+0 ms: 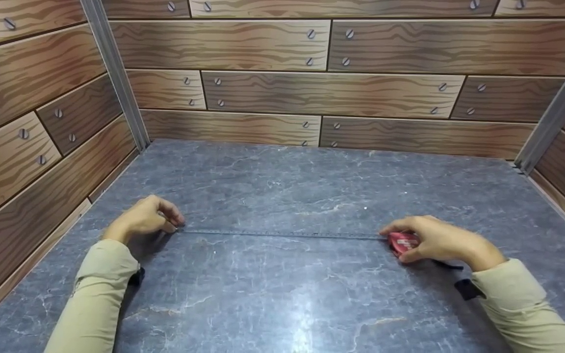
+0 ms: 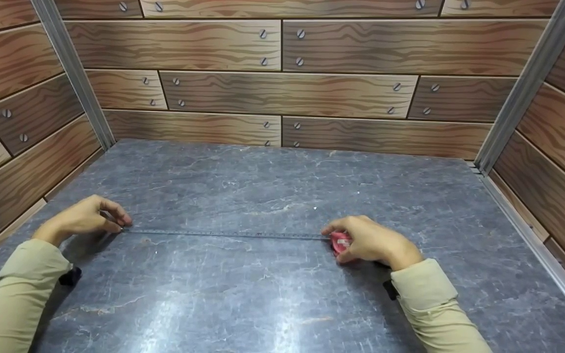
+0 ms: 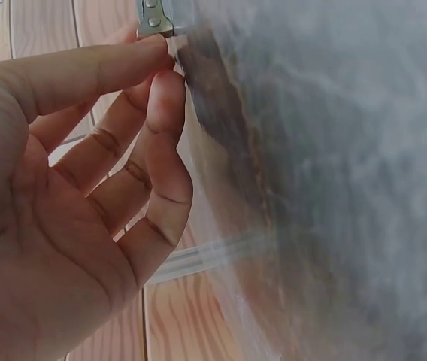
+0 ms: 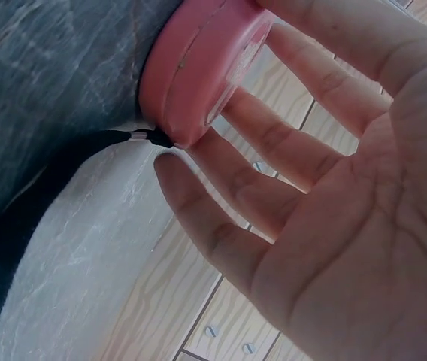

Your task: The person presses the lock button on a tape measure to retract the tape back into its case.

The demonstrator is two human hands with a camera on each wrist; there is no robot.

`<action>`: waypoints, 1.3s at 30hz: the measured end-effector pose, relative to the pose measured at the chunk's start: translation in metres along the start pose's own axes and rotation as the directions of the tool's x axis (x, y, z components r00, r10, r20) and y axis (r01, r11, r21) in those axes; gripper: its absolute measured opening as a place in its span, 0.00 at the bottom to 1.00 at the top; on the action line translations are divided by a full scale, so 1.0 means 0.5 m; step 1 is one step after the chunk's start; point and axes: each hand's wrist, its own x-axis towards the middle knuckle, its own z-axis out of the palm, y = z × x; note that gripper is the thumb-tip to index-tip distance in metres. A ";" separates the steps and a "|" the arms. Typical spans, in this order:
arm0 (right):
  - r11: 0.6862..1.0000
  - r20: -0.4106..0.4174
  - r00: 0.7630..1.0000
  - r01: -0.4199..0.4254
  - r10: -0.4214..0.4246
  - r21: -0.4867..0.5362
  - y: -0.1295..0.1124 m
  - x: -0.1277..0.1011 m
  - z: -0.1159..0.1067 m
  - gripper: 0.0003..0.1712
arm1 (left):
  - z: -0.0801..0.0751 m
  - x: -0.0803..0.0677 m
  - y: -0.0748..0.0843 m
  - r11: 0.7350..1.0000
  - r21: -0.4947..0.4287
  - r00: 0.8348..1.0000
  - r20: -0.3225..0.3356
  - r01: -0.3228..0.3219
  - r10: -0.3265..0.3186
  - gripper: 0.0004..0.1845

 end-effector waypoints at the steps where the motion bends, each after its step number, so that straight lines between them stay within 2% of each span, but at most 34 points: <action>1: 1.000 0.000 1.000 0.001 -0.001 -0.002 0.000 0.000 0.000 0.35 | 0.000 0.000 0.000 1.000 -0.013 1.000 0.009 -0.003 0.004 0.15; 7: 0.999 -0.018 0.999 0.032 -0.032 -0.015 0.004 0.000 0.000 0.34 | -0.001 -0.004 0.001 0.997 -0.077 0.997 0.064 -0.029 0.034 0.16; 11: 0.999 -0.025 0.999 0.040 -0.041 -0.021 0.007 0.000 0.001 0.34 | 0.001 -0.003 0.003 0.995 -0.098 0.997 0.079 -0.013 0.021 0.18; 21: 0.999 0.007 0.999 0.048 -0.048 0.011 0.009 -0.009 -0.005 0.41 | 0.005 0.001 0.003 0.997 -0.074 0.998 0.060 0.003 0.002 0.16; 29: 0.999 0.024 0.999 0.032 -0.032 0.008 0.011 -0.012 -0.008 0.31 | 0.004 0.001 0.005 0.998 -0.059 0.999 0.051 -0.008 0.011 0.11; 39: 0.999 0.029 0.999 0.036 -0.037 0.018 0.004 -0.044 -0.044 0.31 | -0.001 0.000 0.015 0.994 -0.108 0.999 0.001 -0.036 0.036 0.09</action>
